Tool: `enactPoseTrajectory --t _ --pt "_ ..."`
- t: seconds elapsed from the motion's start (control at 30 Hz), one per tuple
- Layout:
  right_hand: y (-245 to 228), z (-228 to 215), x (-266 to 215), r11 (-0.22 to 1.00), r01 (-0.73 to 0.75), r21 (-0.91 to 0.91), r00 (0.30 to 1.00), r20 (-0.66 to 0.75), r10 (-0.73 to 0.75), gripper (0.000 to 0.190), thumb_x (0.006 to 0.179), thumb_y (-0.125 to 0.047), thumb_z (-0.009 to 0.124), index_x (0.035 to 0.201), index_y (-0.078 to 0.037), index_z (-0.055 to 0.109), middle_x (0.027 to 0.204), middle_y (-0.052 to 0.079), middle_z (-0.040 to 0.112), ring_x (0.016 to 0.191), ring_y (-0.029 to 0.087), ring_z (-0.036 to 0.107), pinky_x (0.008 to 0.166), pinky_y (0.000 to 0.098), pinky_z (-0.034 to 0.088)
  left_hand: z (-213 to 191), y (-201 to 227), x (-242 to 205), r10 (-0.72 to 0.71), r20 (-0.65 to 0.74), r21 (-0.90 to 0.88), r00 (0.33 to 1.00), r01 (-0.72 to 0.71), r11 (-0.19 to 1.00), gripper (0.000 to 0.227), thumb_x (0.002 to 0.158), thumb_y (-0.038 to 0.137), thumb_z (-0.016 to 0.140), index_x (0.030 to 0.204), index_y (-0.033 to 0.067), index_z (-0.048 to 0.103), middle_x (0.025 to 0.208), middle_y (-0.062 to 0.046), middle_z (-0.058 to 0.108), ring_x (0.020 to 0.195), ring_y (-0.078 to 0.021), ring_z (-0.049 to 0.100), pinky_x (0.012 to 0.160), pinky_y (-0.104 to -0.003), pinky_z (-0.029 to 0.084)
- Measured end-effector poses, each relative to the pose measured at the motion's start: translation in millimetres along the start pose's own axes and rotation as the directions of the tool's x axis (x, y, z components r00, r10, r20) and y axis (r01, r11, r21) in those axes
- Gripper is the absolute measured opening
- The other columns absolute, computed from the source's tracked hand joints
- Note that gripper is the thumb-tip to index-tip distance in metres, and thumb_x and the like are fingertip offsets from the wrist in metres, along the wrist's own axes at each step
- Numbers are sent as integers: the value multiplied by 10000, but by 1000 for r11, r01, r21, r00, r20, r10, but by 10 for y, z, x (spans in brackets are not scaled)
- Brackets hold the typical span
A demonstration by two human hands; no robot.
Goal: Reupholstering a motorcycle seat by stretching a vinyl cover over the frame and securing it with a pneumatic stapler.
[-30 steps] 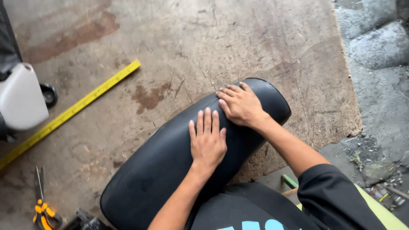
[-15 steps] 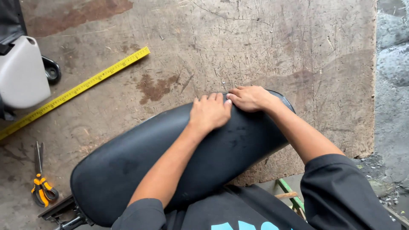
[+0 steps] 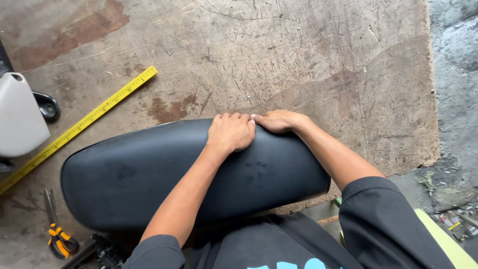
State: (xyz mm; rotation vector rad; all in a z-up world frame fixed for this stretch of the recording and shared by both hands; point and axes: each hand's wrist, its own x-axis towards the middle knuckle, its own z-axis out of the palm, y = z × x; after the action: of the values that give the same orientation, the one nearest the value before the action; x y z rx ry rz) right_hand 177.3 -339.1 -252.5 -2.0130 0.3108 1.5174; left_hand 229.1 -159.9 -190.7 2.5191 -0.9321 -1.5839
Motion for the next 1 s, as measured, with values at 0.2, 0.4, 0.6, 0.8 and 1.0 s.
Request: enactPoseTrajectory --t 0.2,0.4,0.6,0.8,1.0 --pt "-55 180 -225 991 -21 132 995 -93 33 864 999 -738 264 1066 -69 808 1186 294 740 1291 423 637 1071 540 479 40 43 -35 15 60 36 998 -18 999 690 1020 450 161 1469 88 540 1551 -156 530 1414 -433 492 1195 -595 306" --pt "205 389 19 992 -7 126 989 -145 26 832 1011 -715 249 1126 -81 776 1208 267 732 1288 416 639 1086 554 466 15 62 87 53 120 73 991 -62 995 751 1007 513 175 1524 82 508 1578 -166 487 1428 -446 489 1191 -584 368" --pt "22 814 -1058 985 31 168 962 -273 17 730 1032 -654 276 1111 -77 716 1159 292 716 1255 473 627 1033 603 470 64 398 -835 151 33 124 988 -154 980 782 1019 545 168 1389 13 606 1390 -239 629 1309 -485 584 1120 -585 428" --pt "-12 999 -1911 904 351 245 936 -120 -331 543 1071 -463 388 1050 -16 695 1017 257 696 1088 413 624 950 518 504 763 457 -1712 330 -410 303 850 -215 929 609 1050 482 325 1130 -27 648 1061 -224 638 1029 -463 628 895 -560 477" --pt "32 1467 -2051 768 465 441 822 109 -560 392 1050 -403 547 1171 -99 763 1001 81 736 947 180 620 840 385 567 1407 424 -2372 449 -669 403 592 -219 889 496 1043 479 436 957 27 621 877 -138 539 869 -385 576 702 -470 471"
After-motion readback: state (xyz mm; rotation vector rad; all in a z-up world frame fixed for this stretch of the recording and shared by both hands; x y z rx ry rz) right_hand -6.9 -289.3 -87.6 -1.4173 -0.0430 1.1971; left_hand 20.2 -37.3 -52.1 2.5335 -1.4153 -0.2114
